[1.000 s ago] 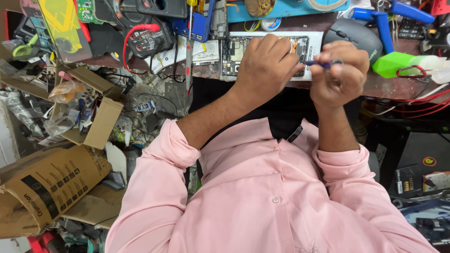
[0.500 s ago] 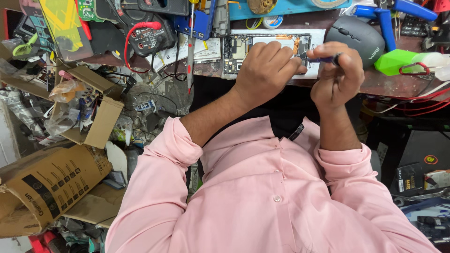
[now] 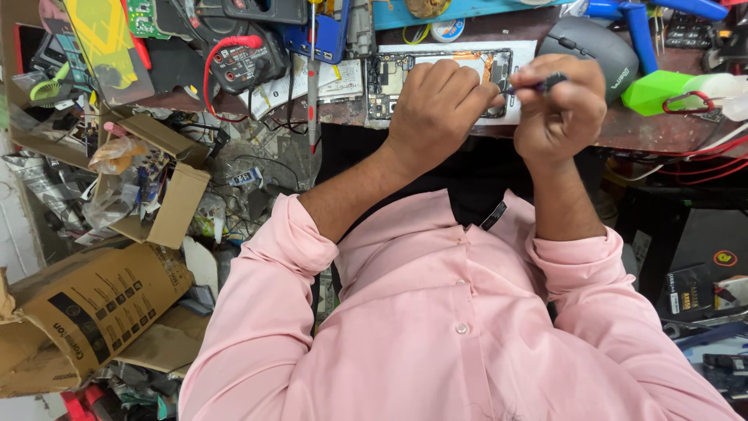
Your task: The person repairs a disassembled smartphone on a cluttered workbench. They handle the phone's internal components by hand, then use a screwdriver to work on screws and use tweezers to manipulate small parts inside the open phone body.
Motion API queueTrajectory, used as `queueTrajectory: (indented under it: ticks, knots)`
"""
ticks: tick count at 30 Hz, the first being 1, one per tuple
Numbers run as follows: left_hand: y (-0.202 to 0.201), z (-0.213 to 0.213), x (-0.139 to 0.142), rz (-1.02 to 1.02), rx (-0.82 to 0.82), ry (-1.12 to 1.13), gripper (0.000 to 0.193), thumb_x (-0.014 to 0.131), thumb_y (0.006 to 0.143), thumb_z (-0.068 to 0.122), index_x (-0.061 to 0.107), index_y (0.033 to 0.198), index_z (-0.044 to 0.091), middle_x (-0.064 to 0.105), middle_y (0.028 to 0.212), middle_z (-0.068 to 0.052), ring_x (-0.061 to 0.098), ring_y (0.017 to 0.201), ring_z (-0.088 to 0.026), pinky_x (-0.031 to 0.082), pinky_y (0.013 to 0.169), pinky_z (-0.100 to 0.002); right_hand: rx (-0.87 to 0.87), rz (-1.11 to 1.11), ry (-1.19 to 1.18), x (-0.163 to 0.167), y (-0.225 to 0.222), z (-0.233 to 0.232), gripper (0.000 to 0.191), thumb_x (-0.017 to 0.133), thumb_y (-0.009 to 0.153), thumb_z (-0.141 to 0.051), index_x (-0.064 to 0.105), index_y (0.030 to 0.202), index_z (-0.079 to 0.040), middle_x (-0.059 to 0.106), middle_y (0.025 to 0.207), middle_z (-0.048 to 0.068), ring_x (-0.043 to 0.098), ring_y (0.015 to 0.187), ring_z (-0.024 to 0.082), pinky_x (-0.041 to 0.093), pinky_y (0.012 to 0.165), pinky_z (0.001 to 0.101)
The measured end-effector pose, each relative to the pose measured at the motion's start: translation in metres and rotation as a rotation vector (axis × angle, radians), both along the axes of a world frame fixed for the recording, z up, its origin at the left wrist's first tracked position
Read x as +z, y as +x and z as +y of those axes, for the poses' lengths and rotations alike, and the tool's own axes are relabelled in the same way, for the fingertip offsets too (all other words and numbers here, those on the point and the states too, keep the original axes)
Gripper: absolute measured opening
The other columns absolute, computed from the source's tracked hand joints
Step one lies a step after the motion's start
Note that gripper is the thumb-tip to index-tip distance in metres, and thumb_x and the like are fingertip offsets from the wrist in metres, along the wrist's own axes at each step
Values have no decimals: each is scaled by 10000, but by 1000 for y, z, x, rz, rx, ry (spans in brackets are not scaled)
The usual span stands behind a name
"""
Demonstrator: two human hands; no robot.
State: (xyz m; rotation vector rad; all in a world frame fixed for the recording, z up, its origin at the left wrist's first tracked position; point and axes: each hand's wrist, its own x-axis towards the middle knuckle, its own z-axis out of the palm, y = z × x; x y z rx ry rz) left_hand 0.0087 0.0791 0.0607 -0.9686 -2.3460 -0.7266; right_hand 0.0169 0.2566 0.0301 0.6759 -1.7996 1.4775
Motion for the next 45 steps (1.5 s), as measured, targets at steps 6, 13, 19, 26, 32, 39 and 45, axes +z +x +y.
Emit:
queueTrajectory:
  ticks: [6,13,19,26,32,39,45]
  knots:
    - [2,-2,2,17,-11,62,136,756,946,210,679,942,99,527,830,-24,568,846,-223,437,770,-389,-72,32,79,-1,1,2,317,611,1069,-88,459,1345,-124,627,1118,172,643,938,310,594,836,431]
    - [7,-5,2,-54,18,190,110,786,874,137,698,853,74,618,846,-70,659,895,-259,498,788,-397,-24,-32,-17,-3,4,0,349,505,1119,-102,379,1444,-115,670,1188,184,694,1007,303,603,912,424]
    - [7,-6,1,63,-27,79,205,826,918,197,686,828,77,604,794,-57,674,940,-275,528,815,-395,-46,8,-66,-9,2,2,481,634,1095,-55,410,1501,-178,601,1171,155,671,960,223,608,910,408]
    - [7,-8,-1,120,-42,48,231,826,937,234,685,842,77,617,809,-51,682,947,-277,537,815,-391,-78,104,15,-7,0,3,533,739,1005,-52,487,1457,-182,523,1128,138,620,887,247,593,883,423]
    - [8,-8,-3,125,-38,39,234,824,942,227,678,843,74,614,819,-55,676,945,-281,535,814,-399,-63,30,66,-7,6,2,470,508,1082,-22,383,1517,-149,632,1190,208,711,985,327,581,951,508]
    - [7,-7,-6,147,-28,32,231,822,943,242,680,875,71,621,838,-60,660,937,-281,521,802,-403,-145,-6,-60,-30,7,5,619,640,1092,16,334,1572,-229,561,1265,146,671,991,294,630,886,345]
    - [6,-6,-5,110,-35,53,217,826,960,237,697,910,70,598,836,-43,649,930,-262,513,793,-384,-109,-24,-165,-42,12,7,647,501,1134,26,204,1626,-272,594,1313,146,705,913,226,634,935,372]
